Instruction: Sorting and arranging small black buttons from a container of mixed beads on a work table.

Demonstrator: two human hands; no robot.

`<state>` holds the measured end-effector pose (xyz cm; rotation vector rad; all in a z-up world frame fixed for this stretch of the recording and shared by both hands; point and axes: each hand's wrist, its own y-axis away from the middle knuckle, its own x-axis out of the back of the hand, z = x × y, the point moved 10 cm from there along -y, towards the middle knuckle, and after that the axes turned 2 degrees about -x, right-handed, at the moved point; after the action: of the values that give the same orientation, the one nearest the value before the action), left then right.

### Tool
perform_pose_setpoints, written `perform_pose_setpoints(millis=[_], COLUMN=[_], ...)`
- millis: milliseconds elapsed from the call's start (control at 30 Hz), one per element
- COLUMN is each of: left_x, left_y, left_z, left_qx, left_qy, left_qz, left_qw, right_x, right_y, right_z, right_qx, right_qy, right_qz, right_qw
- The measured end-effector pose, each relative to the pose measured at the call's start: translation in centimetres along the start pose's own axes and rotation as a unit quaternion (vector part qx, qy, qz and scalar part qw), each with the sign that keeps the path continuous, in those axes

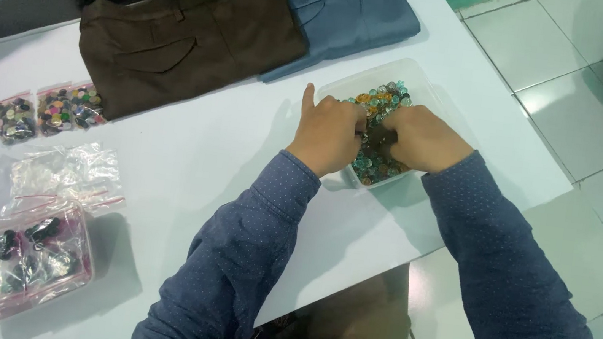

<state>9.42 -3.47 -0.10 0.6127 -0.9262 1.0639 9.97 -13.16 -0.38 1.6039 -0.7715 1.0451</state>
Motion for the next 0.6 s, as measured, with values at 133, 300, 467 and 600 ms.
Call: perform_pose_setpoints(millis=[133,300,467,600], left_x=[-0.3,-0.1,-0.2,0.9], left_y=[-0.1,-0.1,-0.4,-0.3], left_z=[-0.3,-0.4,-0.5,-0.2], left_qx=[0.003,0.008,-0.002,-0.014], left_qy=[-0.008,0.002,0.008,0.027], left_qz=[0.000,0.017,0.029,0.062], left_qw=[1.000,1.000,1.000,0.998], right_x=[-1.7,-2.1,0.5,2.2], right_y=[-2.2,-3.3,-1.3,0.1], right_z=[1.0,1.2,0.3,1.4], right_qx=[-0.023,-0.013,0.015,0.070], right_qy=[0.026,0.103,0.008,-0.224], right_qz=[0.007,0.070,0.072,0.096], right_qw=[0.999,0.992,0.997,0.967])
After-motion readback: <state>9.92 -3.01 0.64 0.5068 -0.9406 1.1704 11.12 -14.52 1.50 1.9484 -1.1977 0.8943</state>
